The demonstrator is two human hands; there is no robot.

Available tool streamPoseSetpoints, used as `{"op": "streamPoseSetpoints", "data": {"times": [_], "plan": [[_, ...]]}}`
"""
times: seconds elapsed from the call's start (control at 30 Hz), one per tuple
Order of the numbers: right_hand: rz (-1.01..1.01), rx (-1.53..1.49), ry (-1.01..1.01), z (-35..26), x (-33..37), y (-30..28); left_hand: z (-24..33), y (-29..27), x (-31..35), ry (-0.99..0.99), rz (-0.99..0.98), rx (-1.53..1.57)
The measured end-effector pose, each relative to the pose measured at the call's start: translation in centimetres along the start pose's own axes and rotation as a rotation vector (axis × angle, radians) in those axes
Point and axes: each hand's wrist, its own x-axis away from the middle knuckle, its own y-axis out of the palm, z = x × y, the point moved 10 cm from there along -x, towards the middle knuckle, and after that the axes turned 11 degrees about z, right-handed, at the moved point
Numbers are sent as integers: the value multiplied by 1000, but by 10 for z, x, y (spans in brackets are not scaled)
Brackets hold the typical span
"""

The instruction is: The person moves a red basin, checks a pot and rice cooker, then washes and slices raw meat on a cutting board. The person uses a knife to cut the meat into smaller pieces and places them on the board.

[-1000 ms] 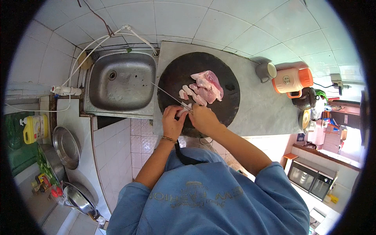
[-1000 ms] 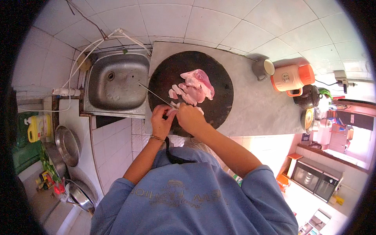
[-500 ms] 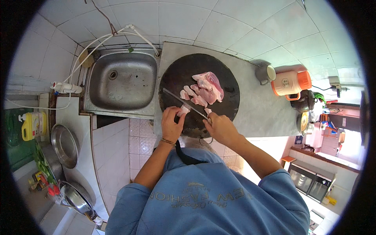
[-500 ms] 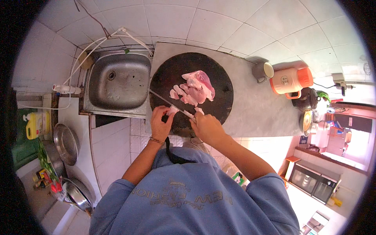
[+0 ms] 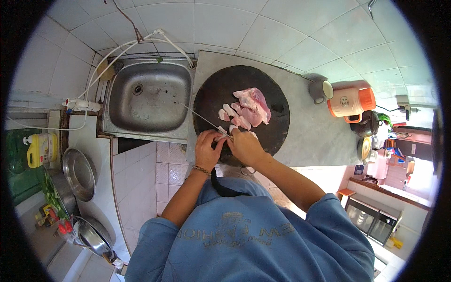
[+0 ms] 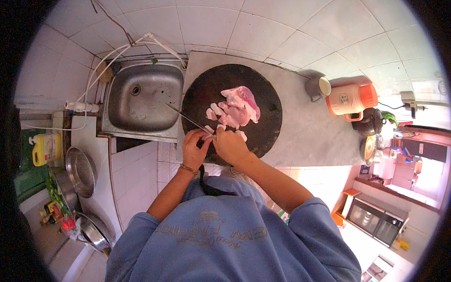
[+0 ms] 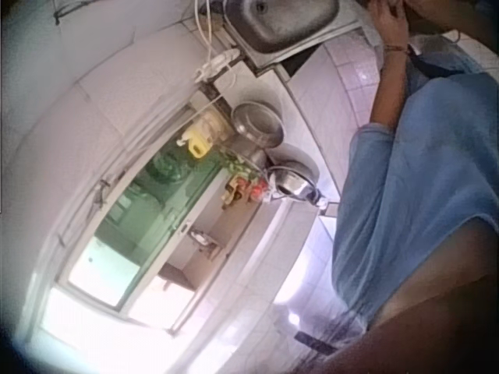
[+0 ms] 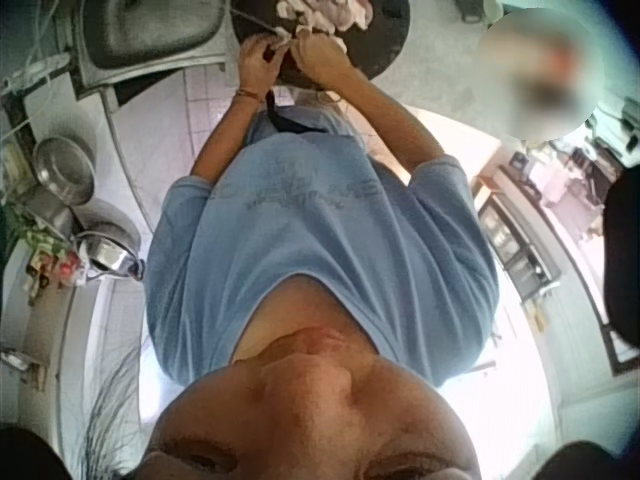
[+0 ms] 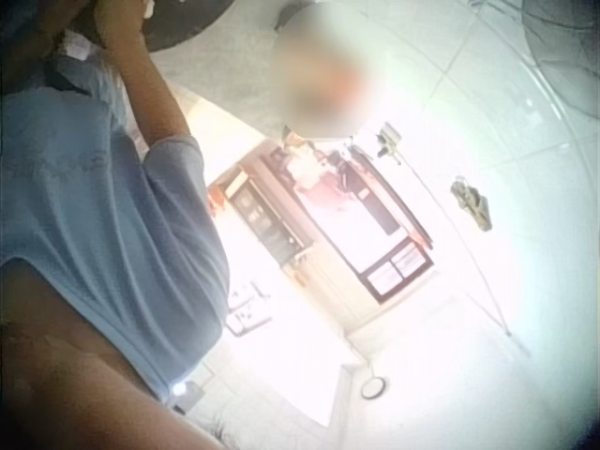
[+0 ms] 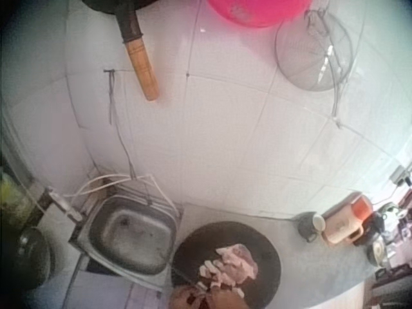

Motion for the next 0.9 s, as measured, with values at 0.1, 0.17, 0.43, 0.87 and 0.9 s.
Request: {"op": "streamPoseSetpoints", "data": {"times": [0.1, 0.17, 0.43, 0.87, 0.9], "plan": [[19, -39, 1, 12, 2, -14, 0, -2, -2, -4, 8, 2], [44, -15, 16, 21, 8, -33, -1, -5, -1, -25, 23, 19], [-84, 88, 40, 12, 41, -43, 7, -5, -1, 60, 27, 28], [-31, -26, 10, 9, -2, -2, 10, -6, -4, 83, 11, 9], [-5, -62, 5, 12, -1, -11, 11, -8, -4, 79, 21, 32]]}}
